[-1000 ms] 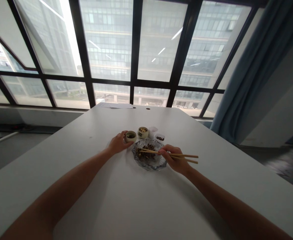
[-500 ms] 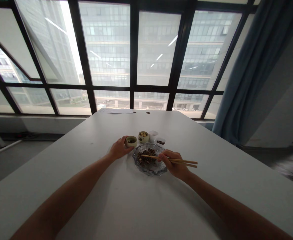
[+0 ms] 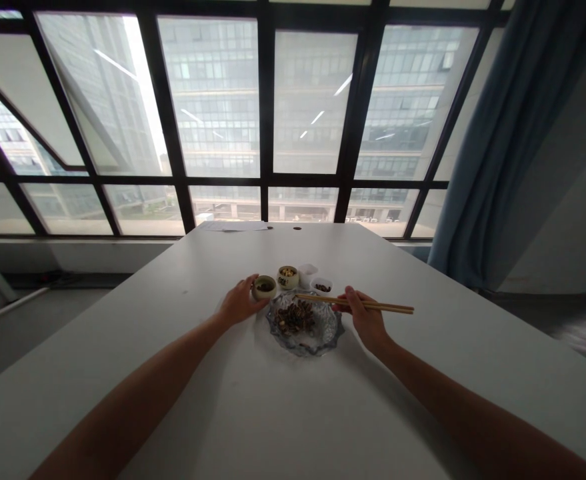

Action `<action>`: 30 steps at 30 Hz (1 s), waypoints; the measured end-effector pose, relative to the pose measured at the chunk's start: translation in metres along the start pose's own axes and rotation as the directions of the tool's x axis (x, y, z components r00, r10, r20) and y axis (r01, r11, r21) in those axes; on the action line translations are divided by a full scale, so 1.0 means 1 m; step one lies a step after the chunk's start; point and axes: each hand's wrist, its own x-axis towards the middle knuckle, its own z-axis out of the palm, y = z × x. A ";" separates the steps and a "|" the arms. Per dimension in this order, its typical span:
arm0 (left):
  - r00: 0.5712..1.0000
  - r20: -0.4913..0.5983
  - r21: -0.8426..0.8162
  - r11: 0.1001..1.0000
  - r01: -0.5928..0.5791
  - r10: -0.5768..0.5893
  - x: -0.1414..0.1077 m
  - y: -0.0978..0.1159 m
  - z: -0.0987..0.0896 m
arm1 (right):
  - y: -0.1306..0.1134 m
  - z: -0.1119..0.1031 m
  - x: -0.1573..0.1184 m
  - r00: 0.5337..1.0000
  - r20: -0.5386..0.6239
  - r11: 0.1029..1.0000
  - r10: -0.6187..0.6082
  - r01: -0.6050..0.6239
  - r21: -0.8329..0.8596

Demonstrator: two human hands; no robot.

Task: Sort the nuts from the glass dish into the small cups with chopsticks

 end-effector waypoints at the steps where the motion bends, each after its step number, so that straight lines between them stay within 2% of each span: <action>1: 1.000 -0.007 0.000 1.000 -0.017 0.017 0.000 -0.001 0.001 | 0.001 -0.001 0.001 1.000 -0.002 1.000 0.011 -0.011 0.013; 6: 0.993 -0.024 -0.014 0.993 -0.120 0.119 0.000 -0.002 0.001 | 0.003 -0.002 0.000 1.000 0.009 0.999 0.019 -0.019 0.048; 13: 0.993 -0.027 -0.027 0.993 -0.113 0.112 0.000 -0.001 -0.001 | 0.005 0.000 0.004 1.000 -0.003 0.999 0.003 -0.003 0.039; 16: 0.995 -0.027 -0.037 0.994 -0.099 0.098 0.000 -0.001 0.001 | -0.002 -0.009 0.012 0.989 -0.106 0.994 -0.102 0.099 -0.034; 18: 0.995 -0.033 -0.046 0.995 -0.093 0.092 0.000 -0.003 0.002 | -0.007 -0.019 0.017 0.961 -0.138 0.959 -0.240 0.212 -0.188; 20: 0.995 -0.038 -0.053 0.995 -0.090 0.088 0.001 -0.004 0.004 | -0.010 -0.030 0.022 0.943 -0.074 0.893 -0.324 0.279 -0.355; 22: 0.996 -0.040 -0.054 0.995 -0.086 0.084 0.001 -0.005 0.005 | -0.011 -0.037 0.023 0.943 0.007 0.854 -0.332 0.304 -0.422; 27: 0.996 -0.036 -0.053 0.995 -0.084 0.083 0.001 -0.006 0.005 | -0.021 -0.031 0.016 0.937 0.062 0.877 -0.344 0.344 -0.334; 30: 0.995 -0.040 -0.057 0.994 -0.089 0.087 0.001 -0.006 0.005 | -0.034 -0.023 0.008 0.937 0.197 0.883 -0.289 0.340 -0.322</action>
